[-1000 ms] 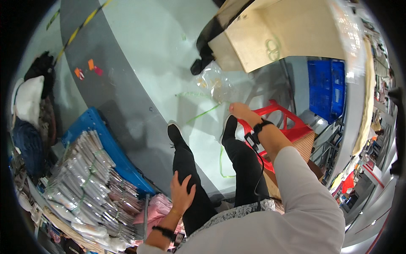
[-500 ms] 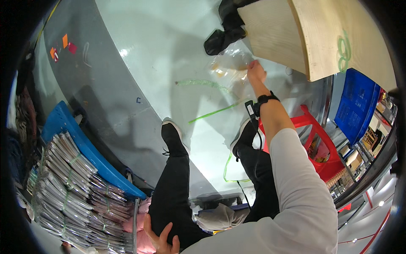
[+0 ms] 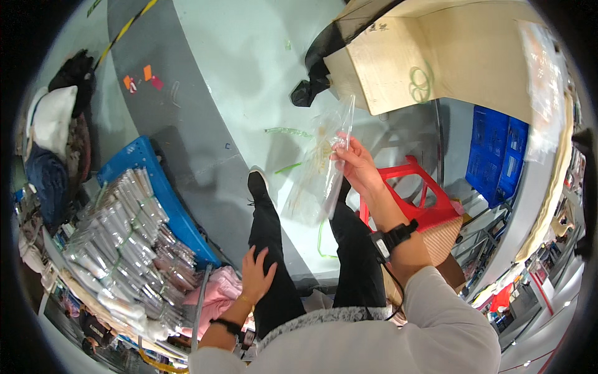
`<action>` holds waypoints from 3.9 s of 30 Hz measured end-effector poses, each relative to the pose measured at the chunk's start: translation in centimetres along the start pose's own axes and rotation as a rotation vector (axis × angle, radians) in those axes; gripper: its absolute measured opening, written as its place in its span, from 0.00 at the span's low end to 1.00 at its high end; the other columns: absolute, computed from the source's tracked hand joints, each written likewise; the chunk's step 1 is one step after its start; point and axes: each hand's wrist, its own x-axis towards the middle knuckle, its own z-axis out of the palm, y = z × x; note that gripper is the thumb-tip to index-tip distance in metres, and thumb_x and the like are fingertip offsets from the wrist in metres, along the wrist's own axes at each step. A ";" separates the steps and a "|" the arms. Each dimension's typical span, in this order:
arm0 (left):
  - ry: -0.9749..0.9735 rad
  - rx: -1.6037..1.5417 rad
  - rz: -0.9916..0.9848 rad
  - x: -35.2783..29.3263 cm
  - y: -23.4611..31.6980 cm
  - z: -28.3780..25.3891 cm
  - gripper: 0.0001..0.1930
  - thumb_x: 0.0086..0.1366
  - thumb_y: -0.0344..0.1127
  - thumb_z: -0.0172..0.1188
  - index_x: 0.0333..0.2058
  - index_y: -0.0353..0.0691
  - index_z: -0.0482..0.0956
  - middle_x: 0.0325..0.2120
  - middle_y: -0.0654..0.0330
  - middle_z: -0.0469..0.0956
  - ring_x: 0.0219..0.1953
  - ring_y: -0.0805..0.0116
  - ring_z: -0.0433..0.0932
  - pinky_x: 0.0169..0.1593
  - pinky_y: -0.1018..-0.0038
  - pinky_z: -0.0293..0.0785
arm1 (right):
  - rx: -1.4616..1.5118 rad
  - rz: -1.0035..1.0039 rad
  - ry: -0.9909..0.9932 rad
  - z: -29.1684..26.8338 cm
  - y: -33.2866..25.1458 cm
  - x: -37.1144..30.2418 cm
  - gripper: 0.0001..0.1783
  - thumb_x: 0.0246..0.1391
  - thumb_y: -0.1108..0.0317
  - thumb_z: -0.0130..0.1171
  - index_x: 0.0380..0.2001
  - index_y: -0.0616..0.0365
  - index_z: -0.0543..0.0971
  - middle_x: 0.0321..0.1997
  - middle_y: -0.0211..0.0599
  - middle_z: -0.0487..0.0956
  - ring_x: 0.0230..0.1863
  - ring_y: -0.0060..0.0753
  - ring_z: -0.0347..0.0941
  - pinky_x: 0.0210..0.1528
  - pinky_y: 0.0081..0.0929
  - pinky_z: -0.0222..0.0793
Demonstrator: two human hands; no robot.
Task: The person folds light-colored fabric pieces on a table and places each folded piece into a clear plastic bag. The person repeats this process for several items, stacking the packaged items on the table.
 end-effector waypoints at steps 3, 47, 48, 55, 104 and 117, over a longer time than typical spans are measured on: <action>-0.023 -0.611 -0.348 4.4 5.3 -1.1 0.36 0.73 0.51 0.59 0.70 0.33 0.60 0.65 0.40 0.67 0.66 0.42 0.68 0.68 0.51 0.66 | 0.064 0.014 -0.128 3.3 -5.6 -8.0 0.13 0.62 0.71 0.66 0.48 0.57 0.78 0.43 0.31 0.84 0.37 0.24 0.81 0.33 0.17 0.66; -1.799 0.020 0.599 0.9 85.8 -5.0 0.26 0.81 0.35 0.42 0.73 0.39 0.54 0.59 0.37 0.76 0.55 0.42 0.82 0.51 0.61 0.85 | -0.113 -1.082 1.110 -22.6 -36.6 -62.3 0.15 0.67 0.56 0.63 0.31 0.55 0.83 0.17 0.15 0.68 0.18 0.10 0.59 0.22 0.16 0.51; -1.827 0.039 0.613 0.1 85.8 -4.6 0.26 0.81 0.35 0.42 0.73 0.39 0.54 0.59 0.37 0.76 0.55 0.42 0.82 0.52 0.61 0.85 | -0.101 -1.064 1.156 -22.3 -35.5 -63.4 0.15 0.67 0.56 0.63 0.31 0.55 0.83 0.17 0.15 0.68 0.18 0.10 0.59 0.22 0.16 0.51; -2.003 0.138 0.610 -3.9 83.0 -1.7 0.25 0.80 0.32 0.40 0.73 0.43 0.55 0.60 0.39 0.75 0.56 0.42 0.81 0.54 0.61 0.83 | -0.091 -1.020 1.318 -20.0 -28.4 -68.2 0.15 0.67 0.56 0.63 0.32 0.55 0.83 0.17 0.17 0.69 0.18 0.11 0.60 0.21 0.17 0.51; -2.280 0.642 -0.233 -10.9 78.5 10.2 0.25 0.77 0.28 0.47 0.70 0.37 0.57 0.53 0.55 0.76 0.53 0.65 0.79 0.63 0.62 0.75 | -0.360 -0.292 2.412 3.1 -19.8 -57.6 0.04 0.54 0.75 0.63 0.32 0.57 0.77 0.39 0.33 0.77 0.44 0.43 0.74 0.41 0.36 0.73; -2.210 0.647 -0.202 -10.9 78.0 9.6 0.28 0.75 0.26 0.46 0.71 0.41 0.54 0.52 0.58 0.74 0.52 0.68 0.77 0.62 0.64 0.75 | -0.306 -0.374 2.501 2.3 -19.4 -55.9 0.07 0.52 0.74 0.64 0.32 0.58 0.75 0.39 0.37 0.75 0.42 0.45 0.72 0.41 0.38 0.72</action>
